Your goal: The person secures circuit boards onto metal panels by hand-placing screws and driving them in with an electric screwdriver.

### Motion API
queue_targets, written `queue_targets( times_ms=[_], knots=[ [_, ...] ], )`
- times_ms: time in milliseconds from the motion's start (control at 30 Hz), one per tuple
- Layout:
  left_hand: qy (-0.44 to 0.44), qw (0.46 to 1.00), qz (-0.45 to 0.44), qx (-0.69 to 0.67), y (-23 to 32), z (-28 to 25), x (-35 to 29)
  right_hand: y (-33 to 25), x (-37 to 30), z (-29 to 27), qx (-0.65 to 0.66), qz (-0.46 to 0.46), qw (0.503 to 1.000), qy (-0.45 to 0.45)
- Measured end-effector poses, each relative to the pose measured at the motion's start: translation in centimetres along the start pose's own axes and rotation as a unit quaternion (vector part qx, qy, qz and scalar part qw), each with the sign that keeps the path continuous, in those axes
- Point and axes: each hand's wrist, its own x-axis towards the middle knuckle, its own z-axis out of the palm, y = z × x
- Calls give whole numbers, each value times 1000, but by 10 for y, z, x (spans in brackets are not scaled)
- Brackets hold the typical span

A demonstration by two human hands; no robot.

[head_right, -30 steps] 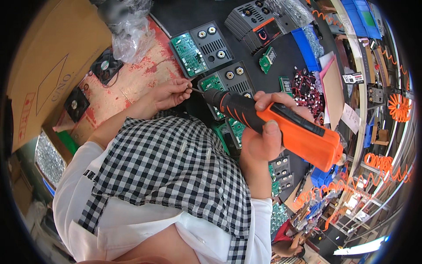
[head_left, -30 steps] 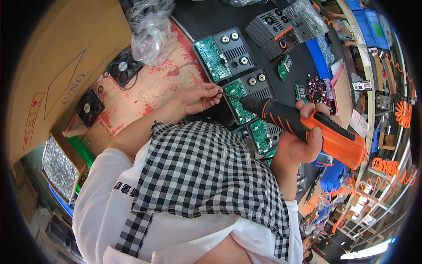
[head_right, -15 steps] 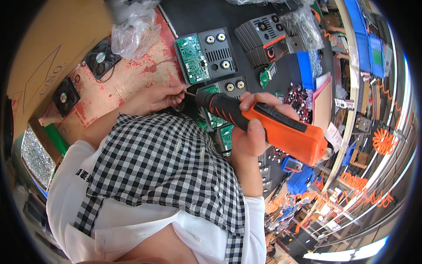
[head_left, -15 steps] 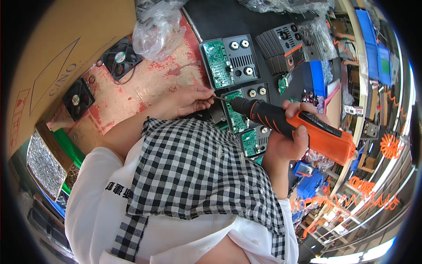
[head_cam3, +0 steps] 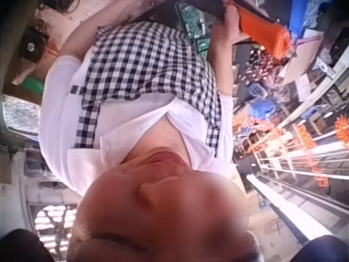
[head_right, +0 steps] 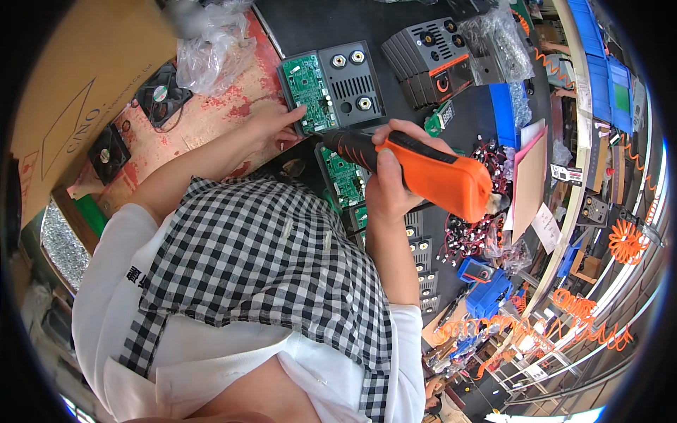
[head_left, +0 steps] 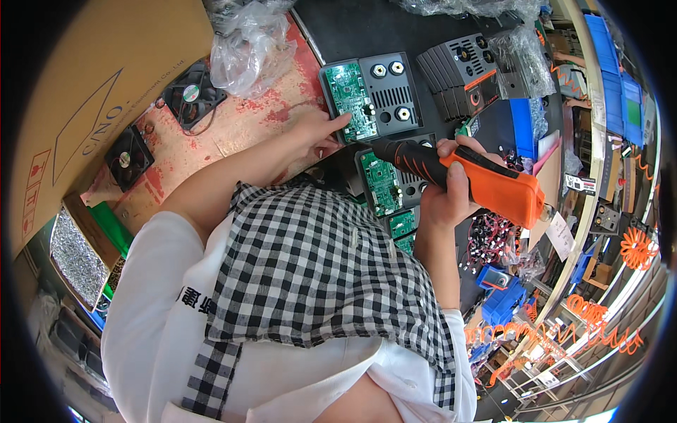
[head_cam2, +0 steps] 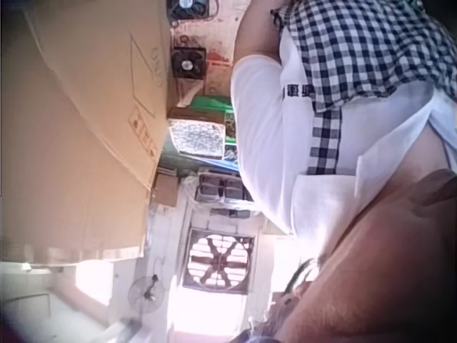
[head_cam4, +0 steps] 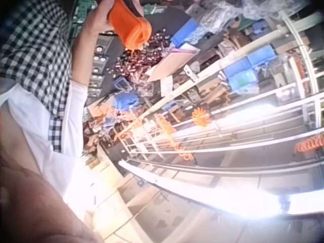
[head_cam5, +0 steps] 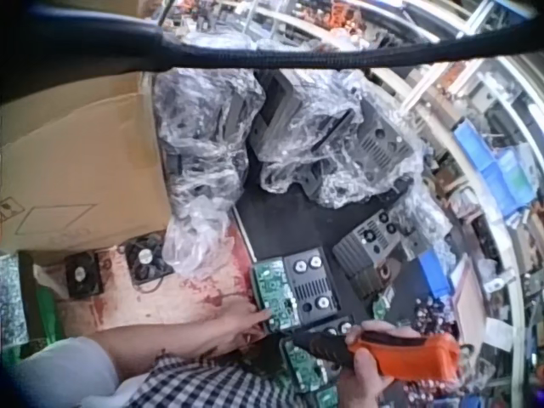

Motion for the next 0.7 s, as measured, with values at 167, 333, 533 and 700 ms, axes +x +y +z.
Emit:
queue_targets(
  times_ms=[167, 333, 533, 700],
  knots=[
    [34, 999, 4, -3, -4, 1, 11, 1, -1, 3, 8, -3, 1000, -13],
    [35, 999, -3, 24, 7, 4, -3, 1, -8, 15, -70, -33, 986, -147],
    [46, 997, 28, -60, -1, 5, 5, 5, -3, 28, -57, -35, 970, -235],
    [55, 997, 39, -46, -8, 7, 4, 0, -2, 27, -76, -54, 971, -219]
  ],
)
